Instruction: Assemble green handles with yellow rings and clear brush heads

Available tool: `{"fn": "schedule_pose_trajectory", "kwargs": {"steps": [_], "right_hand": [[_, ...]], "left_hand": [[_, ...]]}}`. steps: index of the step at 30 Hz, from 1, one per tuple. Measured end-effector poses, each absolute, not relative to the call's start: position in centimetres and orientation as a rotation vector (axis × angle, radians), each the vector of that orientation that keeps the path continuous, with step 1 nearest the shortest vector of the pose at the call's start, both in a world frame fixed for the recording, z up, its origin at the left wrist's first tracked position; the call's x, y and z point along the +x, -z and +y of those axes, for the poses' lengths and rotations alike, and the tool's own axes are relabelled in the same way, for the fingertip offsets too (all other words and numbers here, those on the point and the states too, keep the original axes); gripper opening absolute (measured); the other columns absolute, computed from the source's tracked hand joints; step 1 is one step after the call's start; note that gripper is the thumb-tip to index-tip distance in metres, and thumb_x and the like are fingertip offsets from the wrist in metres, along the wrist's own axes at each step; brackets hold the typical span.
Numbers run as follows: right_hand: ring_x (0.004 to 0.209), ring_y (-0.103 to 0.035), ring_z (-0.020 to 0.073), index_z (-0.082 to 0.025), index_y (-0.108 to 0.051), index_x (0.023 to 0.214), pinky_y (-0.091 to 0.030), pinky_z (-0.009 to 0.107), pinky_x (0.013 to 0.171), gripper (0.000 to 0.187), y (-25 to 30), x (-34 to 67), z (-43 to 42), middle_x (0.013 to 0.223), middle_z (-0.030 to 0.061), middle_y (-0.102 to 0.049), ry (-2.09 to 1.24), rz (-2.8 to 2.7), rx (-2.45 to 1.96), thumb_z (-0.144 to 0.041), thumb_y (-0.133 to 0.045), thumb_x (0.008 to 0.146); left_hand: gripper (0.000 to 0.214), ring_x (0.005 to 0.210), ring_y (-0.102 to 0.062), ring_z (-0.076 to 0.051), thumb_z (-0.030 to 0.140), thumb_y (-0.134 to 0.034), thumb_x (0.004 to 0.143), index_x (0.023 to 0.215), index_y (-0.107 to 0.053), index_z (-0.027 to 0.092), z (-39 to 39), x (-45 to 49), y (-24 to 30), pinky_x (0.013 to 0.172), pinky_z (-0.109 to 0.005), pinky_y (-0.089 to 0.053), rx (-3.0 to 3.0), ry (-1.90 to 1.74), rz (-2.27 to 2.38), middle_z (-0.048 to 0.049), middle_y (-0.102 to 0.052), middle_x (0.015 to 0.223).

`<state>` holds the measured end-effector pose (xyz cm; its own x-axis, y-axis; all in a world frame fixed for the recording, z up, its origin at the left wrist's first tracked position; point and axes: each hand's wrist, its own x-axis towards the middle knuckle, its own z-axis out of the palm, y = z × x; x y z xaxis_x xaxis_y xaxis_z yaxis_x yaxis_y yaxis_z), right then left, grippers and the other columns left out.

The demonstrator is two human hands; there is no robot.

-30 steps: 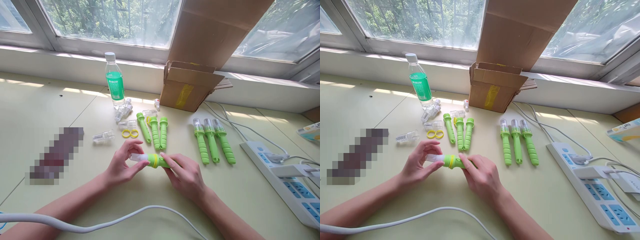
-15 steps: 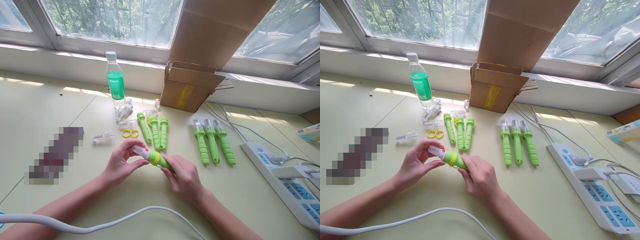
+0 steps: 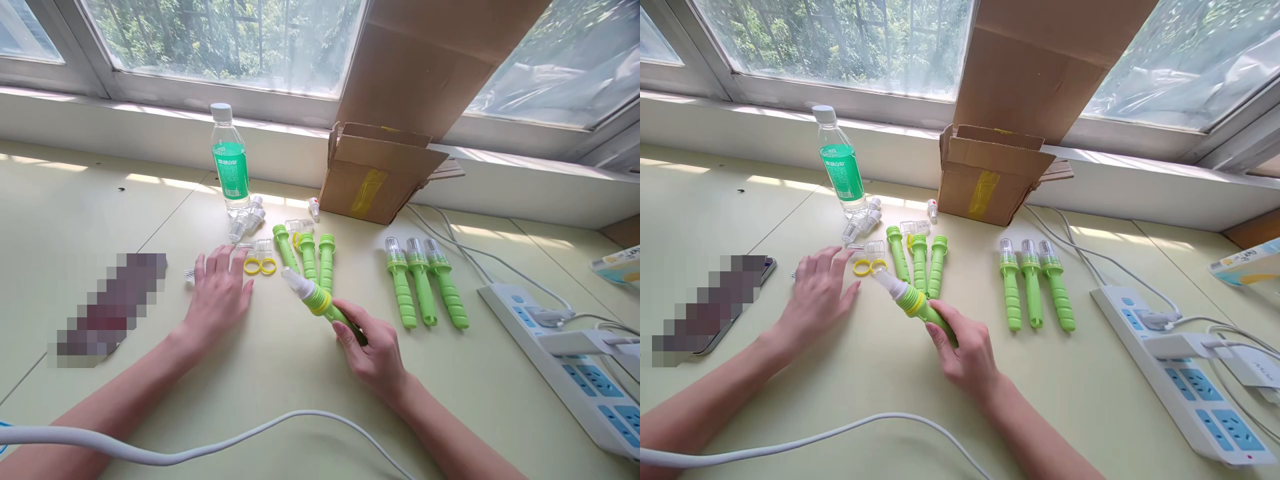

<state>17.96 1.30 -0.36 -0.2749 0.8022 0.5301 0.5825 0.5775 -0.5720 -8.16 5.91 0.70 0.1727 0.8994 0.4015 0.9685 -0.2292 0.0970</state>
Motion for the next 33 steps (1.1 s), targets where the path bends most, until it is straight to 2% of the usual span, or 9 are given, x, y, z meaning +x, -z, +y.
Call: {"fn": "schedule_pose_trajectory", "kwargs": {"steps": [2,5,7,9,13,18,23,29,33], "right_hand": [[0.051,-0.056,0.0109,-0.018,-0.056,0.114,-0.044,0.022,0.049,0.026,0.3,18.0,1.2,0.069,0.0001,-0.064,-0.333,-1.952,-1.104,-0.016,-0.054,0.088],[0.051,-0.055,0.0104,-0.018,-0.056,0.11,-0.044,0.022,0.049,0.023,0.2,18.0,1.3,0.069,-0.0004,-0.063,-0.346,-1.928,-1.112,-0.016,-0.054,0.088],[0.052,-0.056,0.0106,-0.018,-0.056,0.108,-0.045,0.022,0.05,0.02,0.2,18.0,1.4,0.07,0.0001,-0.063,-0.363,-1.919,-1.119,-0.017,-0.054,0.088],[0.054,-0.058,0.0113,-0.018,-0.055,0.107,-0.045,0.022,0.05,0.019,0.2,17.9,1.5,0.072,0.0012,-0.064,-0.37,-1.919,-1.122,-0.017,-0.054,0.088],[0.057,-0.059,0.0128,-0.019,-0.056,0.105,-0.047,0.023,0.052,0.018,0.3,17.8,1.6,0.075,0.0028,-0.066,-0.339,-1.949,-1.125,-0.019,-0.055,0.088],[0.061,-0.062,0.013,-0.019,-0.058,0.109,-0.049,0.023,0.054,0.022,0.3,17.8,1.7,0.082,0.0038,-0.07,-0.345,-2.0,-1.085,-0.016,-0.057,0.087],[0.074,-0.066,0.016,-0.019,-0.059,0.111,-0.053,0.026,0.063,0.025,0.3,17.8,1.8,0.089,0.0066,-0.071,-0.298,-2.086,-1.02,-0.015,-0.058,0.086],[0.076,-0.066,0.0173,-0.018,-0.058,0.108,-0.053,0.027,0.066,0.023,0.3,17.2,1.2,0.088,0.0085,-0.069,-0.195,-2.192,-0.945,-0.014,-0.059,0.086],[0.082,-0.065,0.019,-0.018,-0.056,0.114,-0.055,0.028,0.067,0.03,0.3,17.0,0.8,0.098,0.0112,-0.066,-0.207,-2.256,-0.923,-0.015,-0.06,0.084]], "left_hand": [[0.048,0.119,-0.046,-0.038,0.02,-0.043,0.087,0.133,-0.041,0.008,6.0,-8.6,-0.6,0.102,-0.061,-0.027,-2.153,0.359,-1.879,-0.0239,-0.051,0.124],[0.05,0.095,-0.058,-0.033,0.009,-0.038,0.084,0.134,-0.04,0.008,5.9,-9.2,-0.6,0.086,-0.05,-0.041,-2.099,0.156,-1.874,-0.0193,-0.062,0.101],[0.049,0.086,-0.059,-0.031,0.008,-0.038,0.083,0.132,-0.043,0.01,5.8,-9.4,-0.7,0.073,-0.042,-0.044,-2.107,0.146,-1.825,-0.017,-0.063,0.093],[0.041,0.084,-0.06,-0.031,0.011,-0.041,0.085,0.125,-0.049,0.01,5.8,-9.4,-0.7,0.069,-0.04,-0.044,-2.135,0.242,-1.763,-0.0166,-0.065,0.093],[0.029,0.09,-0.061,-0.031,0.019,-0.048,0.087,0.114,-0.055,0.012,5.8,-8.9,-1.0,0.075,-0.042,-0.044,-2.278,0.603,-1.59,-0.0161,-0.066,0.102],[0.043,0.098,-0.063,-0.026,0.015,-0.055,0.087,0.128,-0.047,0.022,5.3,-8.6,-1.8,0.084,-0.039,-0.041,-2.459,1.0,-1.269,-0.0088,-0.068,0.11],[0.053,0.105,-0.062,-0.024,0.011,-0.055,0.086,0.135,-0.04,0.024,4.7,-8.4,-2.2,0.085,-0.037,-0.04,-2.578,0.953,-0.996,-0.0077,-0.066,0.118],[0.043,0.099,-0.065,-0.022,0.01,-0.051,0.088,0.128,-0.049,0.025,3.7,-7.3,-1.8,0.081,-0.035,-0.044,-2.812,0.919,-0.789,-0.0076,-0.068,0.116],[0.042,0.096,-0.066,-0.021,0.011,-0.052,0.087,0.126,-0.051,0.026,3.2,-7.1,-1.5,0.085,-0.038,-0.047,-2.853,0.858,-0.678,-0.0079,-0.067,0.116]]}}
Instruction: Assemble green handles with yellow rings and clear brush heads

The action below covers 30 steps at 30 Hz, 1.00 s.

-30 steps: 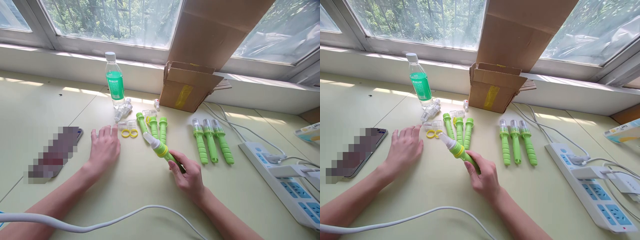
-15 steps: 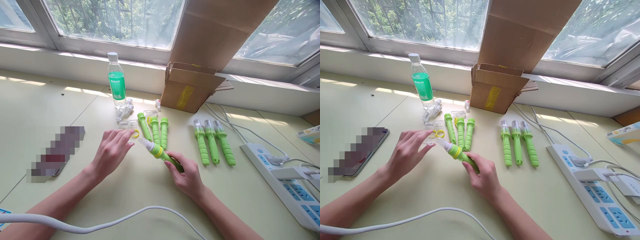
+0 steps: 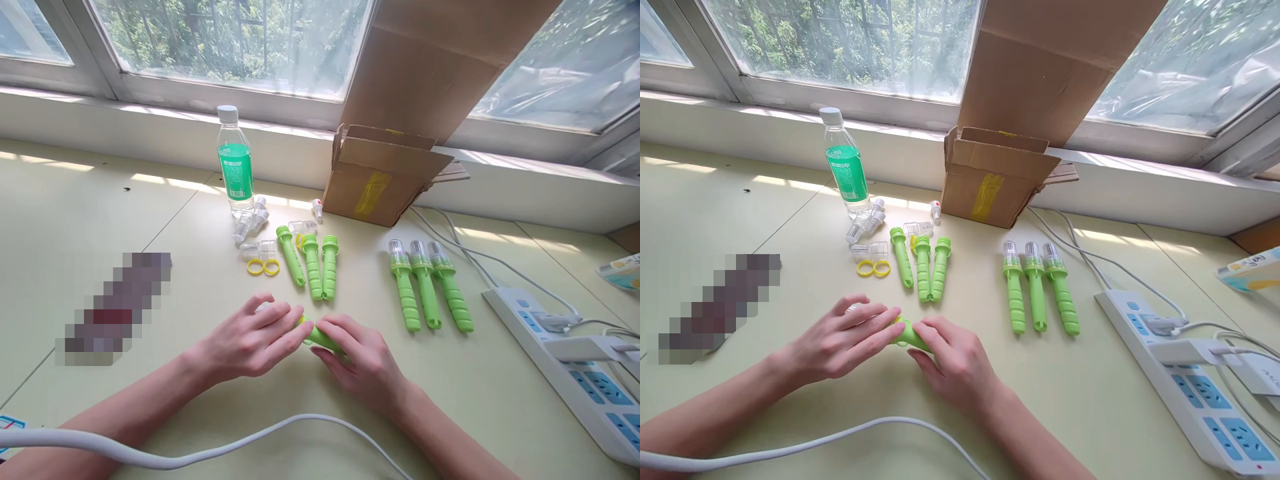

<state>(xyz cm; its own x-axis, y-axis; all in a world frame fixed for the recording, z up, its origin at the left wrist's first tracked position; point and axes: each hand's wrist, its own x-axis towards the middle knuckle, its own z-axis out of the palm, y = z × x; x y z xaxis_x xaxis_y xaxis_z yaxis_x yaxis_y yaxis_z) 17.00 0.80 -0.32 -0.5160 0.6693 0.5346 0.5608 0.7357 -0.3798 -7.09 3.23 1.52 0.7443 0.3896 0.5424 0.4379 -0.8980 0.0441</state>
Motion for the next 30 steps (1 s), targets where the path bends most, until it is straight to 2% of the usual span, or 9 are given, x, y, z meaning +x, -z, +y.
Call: {"fn": "schedule_pose_trajectory", "kwargs": {"steps": [4,7,9,13,15,17,19,25,30], "right_hand": [[0.085,-0.065,0.0196,-0.019,-0.054,0.12,-0.056,0.029,0.068,0.038,0.5,17.2,0.8,0.101,0.0124,-0.063,-0.185,-2.25,-0.936,-0.007,-0.054,0.084],[0.082,-0.065,0.0189,-0.019,-0.053,0.124,-0.055,0.028,0.065,0.044,0.6,17.4,0.8,0.097,0.0119,-0.063,-0.093,-2.201,-0.906,-0.004,-0.053,0.083],[0.079,-0.064,0.0183,-0.02,-0.052,0.127,-0.054,0.028,0.063,0.047,0.6,17.5,0.9,0.096,0.0118,-0.064,-0.038,-2.196,-0.896,-0.005,-0.056,0.082],[0.075,-0.064,0.0166,-0.022,-0.052,0.129,-0.052,0.026,0.062,0.05,0.6,17.7,1.3,0.094,0.0099,-0.067,0.013,-2.204,-0.925,-0.007,-0.061,0.082],[0.071,-0.064,0.0146,-0.023,-0.052,0.13,-0.051,0.024,0.061,0.051,0.7,17.9,1.5,0.091,0.0081,-0.068,0.024,-2.212,-0.954,-0.008,-0.062,0.082],[0.069,-0.065,0.0136,-0.023,-0.051,0.13,-0.051,0.023,0.06,0.05,0.8,18.0,1.5,0.09,0.0071,-0.068,0.026,-2.218,-0.977,-0.009,-0.061,0.083],[0.071,-0.065,0.0145,-0.022,-0.052,0.128,-0.052,0.023,0.061,0.047,0.9,18.1,1.5,0.092,0.0077,-0.067,0.02,-2.22,-0.993,-0.011,-0.06,0.084],[0.076,-0.063,0.0168,-0.021,-0.054,0.11,-0.051,0.024,0.056,0.027,0.9,18.1,1.5,0.094,0.0095,-0.063,-0.065,-2.181,-1.019,-0.011,-0.055,0.084],[0.07,-0.062,0.0144,-0.02,-0.057,0.111,-0.049,0.024,0.059,0.03,0.5,18.4,1.9,0.086,0.0064,-0.065,-0.097,-2.192,-1.003,-0.01,-0.059,0.083]], "left_hand": [[0.043,0.1,-0.064,-0.023,0.013,-0.057,0.085,0.125,-0.05,0.026,3.3,-7.2,-1.6,0.094,-0.045,-0.044,-2.734,0.88,-0.689,-0.0085,-0.066,0.118],[0.052,0.107,-0.062,-0.029,0.028,-0.067,0.08,0.128,-0.046,0.024,3.5,-7.1,-1.6,0.095,-0.048,-0.044,-2.576,1.042,-0.974,-0.0134,-0.063,0.122],[0.062,0.104,-0.062,-0.031,0.037,-0.071,0.076,0.13,-0.043,0.02,3.6,-6.9,-1.6,0.088,-0.044,-0.049,-2.526,1.097,-1.125,-0.0163,-0.062,0.118],[0.066,0.096,-0.065,-0.026,0.046,-0.071,0.073,0.126,-0.043,0.019,3.5,-6.6,-1.3,0.07,-0.032,-0.055,-2.651,1.165,-1.274,-0.0141,-0.062,0.11],[0.054,0.091,-0.065,-0.022,0.042,-0.067,0.079,0.123,-0.045,0.02,3.3,-6.5,-1.2,0.065,-0.028,-0.055,-2.711,1.286,-1.337,-0.0119,-0.061,0.108],[0.036,0.085,-0.064,-0.017,0.031,-0.058,0.087,0.12,-0.047,0.021,3.2,-6.3,-1.2,0.062,-0.025,-0.053,-2.744,1.459,-1.424,-0.0091,-0.062,0.101],[0.029,0.078,-0.064,-0.014,0.024,-0.054,0.089,0.118,-0.048,0.02,3.2,-6.2,-1.2,0.062,-0.023,-0.053,-2.743,1.643,-1.572,-0.0065,-0.062,0.095],[0.04,0.088,-0.064,-0.018,0.029,-0.066,0.081,0.116,-0.05,0.021,3.3,-5.9,-1.4,0.075,-0.03,-0.055,-2.698,2.057,-1.926,-0.0051,-0.062,0.094],[0.042,0.091,-0.063,-0.018,0.029,-0.071,0.077,0.113,-0.051,0.02,3.5,-5.8,-1.7,0.077,-0.03,-0.055,-2.722,2.272,-1.972,-0.0073,-0.06,0.103]]}}
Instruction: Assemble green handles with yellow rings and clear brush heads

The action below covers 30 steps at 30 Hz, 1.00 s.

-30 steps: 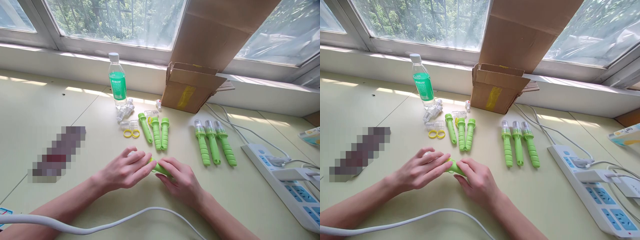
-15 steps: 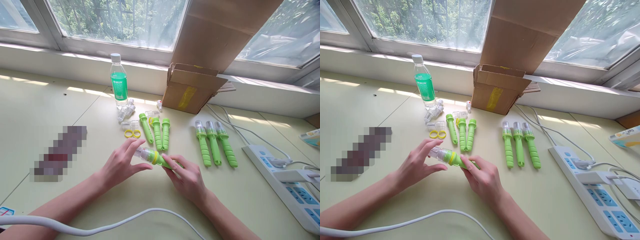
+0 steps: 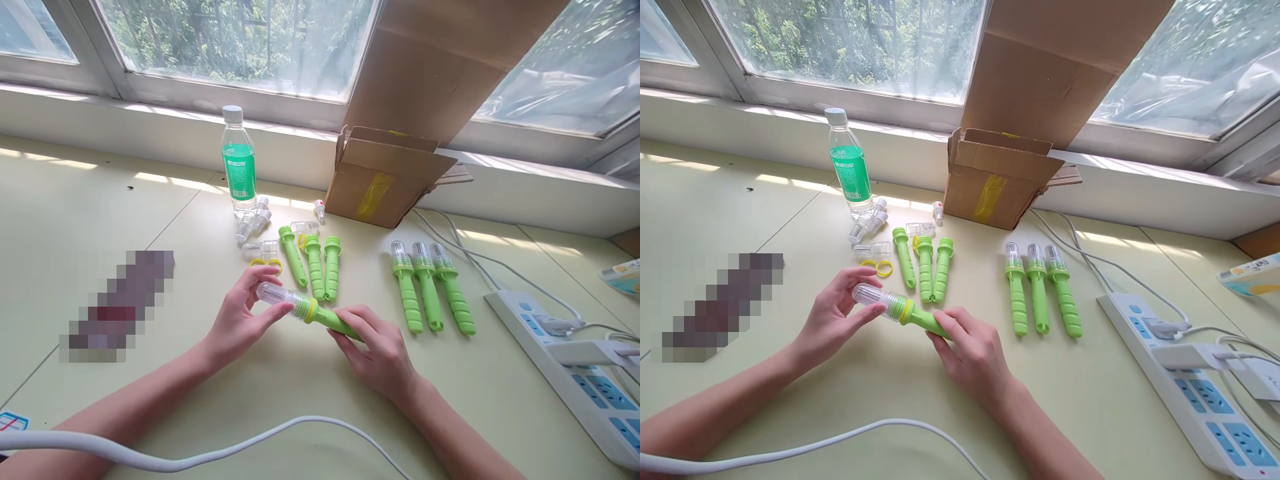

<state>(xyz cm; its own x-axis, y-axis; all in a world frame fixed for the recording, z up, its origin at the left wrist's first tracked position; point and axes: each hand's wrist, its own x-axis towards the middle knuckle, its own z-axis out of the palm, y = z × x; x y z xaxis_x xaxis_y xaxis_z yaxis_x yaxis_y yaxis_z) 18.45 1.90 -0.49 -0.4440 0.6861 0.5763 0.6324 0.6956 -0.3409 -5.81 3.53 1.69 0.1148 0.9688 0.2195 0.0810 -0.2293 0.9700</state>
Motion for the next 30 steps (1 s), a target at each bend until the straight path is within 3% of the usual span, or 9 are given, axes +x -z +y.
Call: {"fn": "schedule_pose_trajectory", "kwargs": {"steps": [6,10,16,21,24,27,30], "right_hand": [[0.059,-0.054,0.0123,-0.019,-0.053,0.115,-0.044,0.023,0.048,0.032,0.7,18.5,1.8,0.087,0.0062,-0.062,-0.192,-2.188,-1.067,-0.017,-0.061,0.084],[0.064,-0.056,0.0135,-0.019,-0.051,0.103,-0.046,0.023,0.051,0.022,0.6,18.4,1.8,0.086,0.0061,-0.06,-0.211,-2.123,-1.043,-0.012,-0.058,0.083],[0.071,-0.06,0.0151,-0.018,-0.055,0.109,-0.048,0.025,0.059,0.025,0.3,18.6,2.1,0.089,0.0077,-0.064,-0.162,-2.206,-1.029,-0.012,-0.057,0.085],[0.069,-0.06,0.016,-0.016,-0.056,0.112,-0.047,0.025,0.056,0.029,0.5,18.5,1.9,0.088,0.0096,-0.065,-0.121,-2.184,-1.006,-0.011,-0.06,0.083],[0.075,-0.061,0.0186,-0.015,-0.057,0.113,-0.049,0.028,0.06,0.034,0.5,18.3,1.8,0.088,0.0106,-0.066,-0.047,-2.161,-0.957,-0.008,-0.063,0.08],[0.076,-0.062,0.0194,-0.015,-0.057,0.113,-0.05,0.029,0.062,0.037,0.4,18.1,1.7,0.087,0.0111,-0.066,0.026,-2.151,-0.927,-0.006,-0.065,0.078],[0.076,-0.062,0.0197,-0.014,-0.058,0.113,-0.05,0.029,0.062,0.037,0.4,18.1,1.7,0.087,0.0112,-0.067,0.053,-2.162,-0.911,-0.006,-0.065,0.078]], "left_hand": [[0.045,0.093,-0.062,-0.017,0.026,-0.071,0.077,0.115,-0.049,0.021,3.8,-5.8,-1.5,0.08,-0.031,-0.054,1.356,-1.201,1.009,-0.0078,-0.059,0.108],[0.045,0.094,-0.061,-0.016,0.024,-0.068,0.08,0.119,-0.047,0.023,3.8,-6.0,-1.3,0.081,-0.03,-0.054,1.308,-1.16,0.962,-0.0074,-0.059,0.108],[0.044,0.092,-0.061,-0.016,0.025,-0.069,0.079,0.118,-0.049,0.022,3.9,-6.0,-1.3,0.079,-0.029,-0.055,1.315,-1.128,0.963,-0.0063,-0.06,0.103],[0.041,0.094,-0.061,-0.017,0.033,-0.067,0.08,0.116,-0.05,0.023,3.8,-6.0,-1.7,0.079,-0.028,-0.054,1.312,-1.101,1.001,-0.006,-0.061,0.104],[0.035,0.088,-0.062,-0.016,0.043,-0.058,0.085,0.114,-0.053,0.023,3.6,-6.1,-2.1,0.075,-0.026,-0.052,1.364,-1.061,1.132,-0.0055,-0.061,0.105],[0.037,0.061,-0.056,-0.01,0.052,-0.043,0.091,0.109,-0.055,0.022,3.5,-6.1,-2.4,0.058,-0.022,-0.047,1.375,-0.968,1.253,-0.0008,-0.061,0.08],[0.039,0.046,-0.043,-0.008,0.055,-0.041,0.09,0.099,-0.057,0.021,3.6,-6.1,-2.4,0.047,-0.019,-0.037,1.378,-0.874,1.309,0.0058,-0.046,0.052]]}}
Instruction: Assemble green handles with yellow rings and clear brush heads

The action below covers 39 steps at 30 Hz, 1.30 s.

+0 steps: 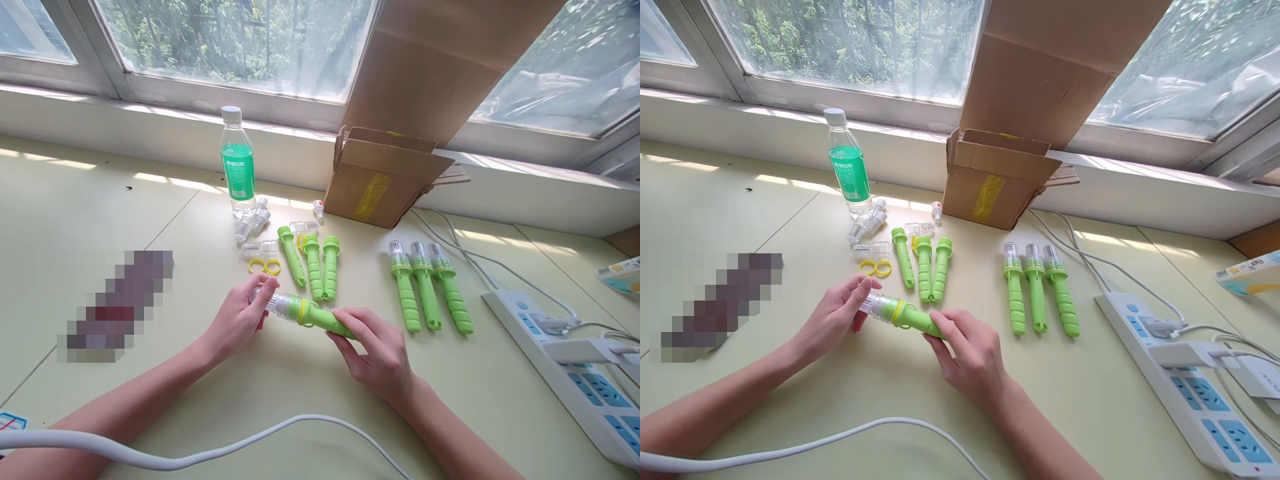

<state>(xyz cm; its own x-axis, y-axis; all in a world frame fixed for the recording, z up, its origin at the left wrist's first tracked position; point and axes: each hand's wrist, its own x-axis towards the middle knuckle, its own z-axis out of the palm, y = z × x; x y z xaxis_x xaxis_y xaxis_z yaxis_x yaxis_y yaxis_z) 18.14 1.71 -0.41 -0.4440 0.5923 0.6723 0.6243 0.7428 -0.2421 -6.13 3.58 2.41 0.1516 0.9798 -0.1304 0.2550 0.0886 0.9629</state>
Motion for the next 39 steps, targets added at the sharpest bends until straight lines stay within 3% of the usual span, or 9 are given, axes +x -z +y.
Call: {"fn": "schedule_pose_trajectory", "kwargs": {"steps": [3,9,14,21,26,30,34,39], "right_hand": [[0.075,-0.063,0.0199,-0.013,-0.058,0.113,-0.049,0.029,0.061,0.034,0.4,18.3,1.8,0.086,0.0116,-0.068,0.036,-2.193,-0.897,-0.008,-0.065,0.079],[0.066,-0.059,0.0194,-0.011,-0.061,0.106,-0.045,0.03,0.057,0.023,0.1,18.4,1.6,0.077,0.0101,-0.066,-0.009,-2.237,-0.938,-0.015,-0.061,0.083],[0.059,-0.057,0.0152,-0.012,-0.062,0.103,-0.044,0.027,0.054,0.018,-0.4,18.4,1.5,0.071,0.0053,-0.065,-0.312,-2.199,-1.032,-0.017,-0.055,0.087],[0.059,-0.058,0.0138,-0.016,-0.063,0.098,-0.045,0.024,0.053,0.014,-0.5,18.8,1.7,0.072,0.0034,-0.067,-0.625,-2.076,-1.115,-0.022,-0.056,0.088],[0.068,-0.06,0.0167,-0.017,-0.061,0.104,-0.048,0.028,0.059,0.021,-0.1,18.5,1.9,0.08,0.0067,-0.067,-0.369,-2.104,-1.008,-0.014,-0.061,0.083],[0.07,-0.059,0.0175,-0.017,-0.059,0.111,-0.046,0.029,0.059,0.036,0.0,18.1,1.8,0.082,0.0084,-0.067,0.001,-2.177,-0.87,-0.005,-0.066,0.077],[0.066,-0.058,0.0165,-0.016,-0.056,0.115,-0.044,0.029,0.058,0.042,-0.2,18.1,1.5,0.081,0.0081,-0.068,0.176,-2.242,-0.804,-0.005,-0.068,0.076],[0.06,-0.058,0.0168,-0.011,-0.056,0.114,-0.042,0.029,0.056,0.033,-0.3,17.7,0.4,0.071,0.0069,-0.066,0.14,-2.351,-0.782,-0.017,-0.064,0.082]], "left_hand": [[0.036,0.044,-0.04,-0.007,0.054,-0.049,0.087,0.095,-0.056,0.021,3.7,-6.1,-2.5,0.044,-0.017,-0.033,1.388,-0.845,1.341,0.0075,-0.042,0.047],[0.031,0.05,-0.049,-0.007,0.049,-0.053,0.086,0.101,-0.054,0.022,3.8,-6.1,-2.6,0.049,-0.017,-0.039,1.403,-0.847,1.267,0.0057,-0.05,0.06],[0.03,0.065,-0.058,-0.01,0.043,-0.056,0.086,0.108,-0.051,0.023,4.0,-6.5,-1.9,0.064,-0.022,-0.048,1.43,-0.889,1.136,0.0023,-0.054,0.076],[0.031,0.08,-0.058,-0.013,0.036,-0.061,0.084,0.111,-0.052,0.024,4.1,-6.9,-1.9,0.073,-0.024,-0.049,1.574,-0.96,1.049,-0.0012,-0.054,0.088],[0.032,0.069,-0.06,-0.013,0.047,-0.053,0.087,0.108,-0.052,0.022,4.2,-6.7,-2.4,0.061,-0.024,-0.051,1.458,-0.905,1.094,-0.0013,-0.057,0.086],[0.043,0.044,-0.051,-0.009,0.058,-0.038,0.089,0.095,-0.056,0.02,4.4,-6.7,-2.3,0.039,-0.02,-0.039,1.348,-0.722,1.25,0.0022,-0.054,0.064],[0.045,0.039,-0.045,-0.007,0.058,-0.041,0.088,0.08,-0.058,0.017,4.3,-6.5,-2.3,0.036,-0.017,-0.033,1.352,-0.696,1.303,0.0032,-0.05,0.054],[0.037,0.039,-0.043,-0.007,0.053,-0.05,0.085,0.079,-0.057,0.017,4.0,-6.3,-2.5,0.037,-0.017,-0.034,1.346,-0.818,1.363,0.0045,-0.048,0.05]]}}
